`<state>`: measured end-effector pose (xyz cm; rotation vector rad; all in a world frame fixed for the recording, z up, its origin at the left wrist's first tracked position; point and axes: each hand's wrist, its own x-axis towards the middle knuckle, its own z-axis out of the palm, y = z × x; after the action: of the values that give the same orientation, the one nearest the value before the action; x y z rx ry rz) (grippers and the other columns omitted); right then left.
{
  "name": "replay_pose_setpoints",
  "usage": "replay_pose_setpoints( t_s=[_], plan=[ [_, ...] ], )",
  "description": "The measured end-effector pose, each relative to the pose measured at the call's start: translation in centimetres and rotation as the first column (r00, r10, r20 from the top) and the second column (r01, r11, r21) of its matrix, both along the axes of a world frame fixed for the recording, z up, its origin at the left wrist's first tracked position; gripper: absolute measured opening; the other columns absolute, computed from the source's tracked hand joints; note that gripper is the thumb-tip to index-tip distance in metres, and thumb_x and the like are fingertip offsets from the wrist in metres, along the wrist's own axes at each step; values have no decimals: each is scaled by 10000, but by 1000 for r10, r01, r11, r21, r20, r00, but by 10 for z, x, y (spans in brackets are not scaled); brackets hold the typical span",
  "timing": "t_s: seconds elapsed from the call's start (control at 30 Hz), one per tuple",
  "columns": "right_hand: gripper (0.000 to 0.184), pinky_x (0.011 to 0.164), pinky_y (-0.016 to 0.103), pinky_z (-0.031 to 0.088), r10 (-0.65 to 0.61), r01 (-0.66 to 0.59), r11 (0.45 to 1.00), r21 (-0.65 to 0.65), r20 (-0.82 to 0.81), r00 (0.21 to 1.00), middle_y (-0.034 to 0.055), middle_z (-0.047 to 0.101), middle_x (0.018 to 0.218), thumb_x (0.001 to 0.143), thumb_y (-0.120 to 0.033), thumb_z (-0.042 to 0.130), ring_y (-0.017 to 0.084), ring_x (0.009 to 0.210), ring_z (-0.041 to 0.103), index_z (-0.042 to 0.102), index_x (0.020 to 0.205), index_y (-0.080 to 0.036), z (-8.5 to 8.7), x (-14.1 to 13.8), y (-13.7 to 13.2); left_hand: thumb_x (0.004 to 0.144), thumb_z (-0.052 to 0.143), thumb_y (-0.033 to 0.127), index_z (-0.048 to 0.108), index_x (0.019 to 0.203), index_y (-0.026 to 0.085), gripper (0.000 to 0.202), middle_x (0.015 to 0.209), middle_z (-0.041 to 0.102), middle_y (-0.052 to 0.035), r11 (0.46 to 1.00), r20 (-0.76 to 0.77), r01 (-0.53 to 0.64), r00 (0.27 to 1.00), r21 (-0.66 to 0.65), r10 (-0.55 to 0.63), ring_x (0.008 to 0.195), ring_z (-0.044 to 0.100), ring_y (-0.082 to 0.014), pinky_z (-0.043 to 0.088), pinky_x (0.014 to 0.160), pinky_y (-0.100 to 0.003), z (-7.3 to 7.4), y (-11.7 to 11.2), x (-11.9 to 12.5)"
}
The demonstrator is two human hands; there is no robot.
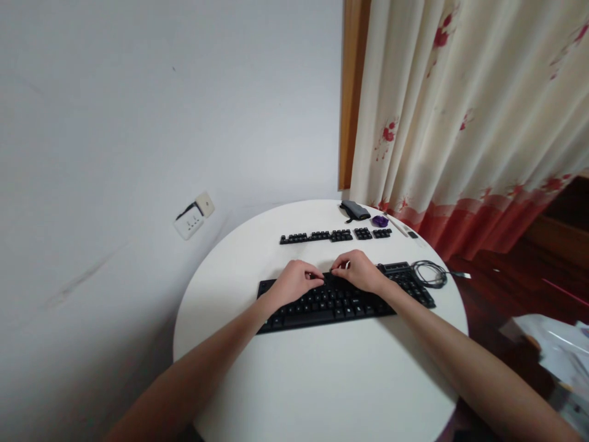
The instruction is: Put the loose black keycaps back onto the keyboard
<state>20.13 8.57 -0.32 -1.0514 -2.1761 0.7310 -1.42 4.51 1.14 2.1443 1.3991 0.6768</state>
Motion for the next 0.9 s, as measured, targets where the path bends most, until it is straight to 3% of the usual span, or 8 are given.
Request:
replay_pose_setpoints(
  t_s=[0.27,0.47,0.9],
  plan=[
    [61,593,225,402,87,-85,995,-58,39,995,-9,686,662,767,-193,688,119,595,573,748,767,-178,-5,-6,-13,792,704,293,783,879,254,124,777,726,-5,998,-22,-45,999,46,46,714,614,-162,462,684,-258,-8,-15,1],
    [65,588,222,402,138,-131,988,-84,81,987,-7,699,675,767,-202,695,119,594,587,754,782,-178,-2,-2,-14,825,691,251,769,882,254,97,871,749,-3,989,-29,48,999,140,-45,825,619,-179,467,796,-293,-13,-15,0],
    [54,654,240,417,101,-102,995,-7,172,980,2,715,745,776,-199,701,146,681,614,753,789,-209,2,-2,-20,834,686,270,768,877,257,93,868,750,-4,989,-19,40,999,142,-38,832,603,-191,469,806,-317,-17,-15,0]
  ],
)
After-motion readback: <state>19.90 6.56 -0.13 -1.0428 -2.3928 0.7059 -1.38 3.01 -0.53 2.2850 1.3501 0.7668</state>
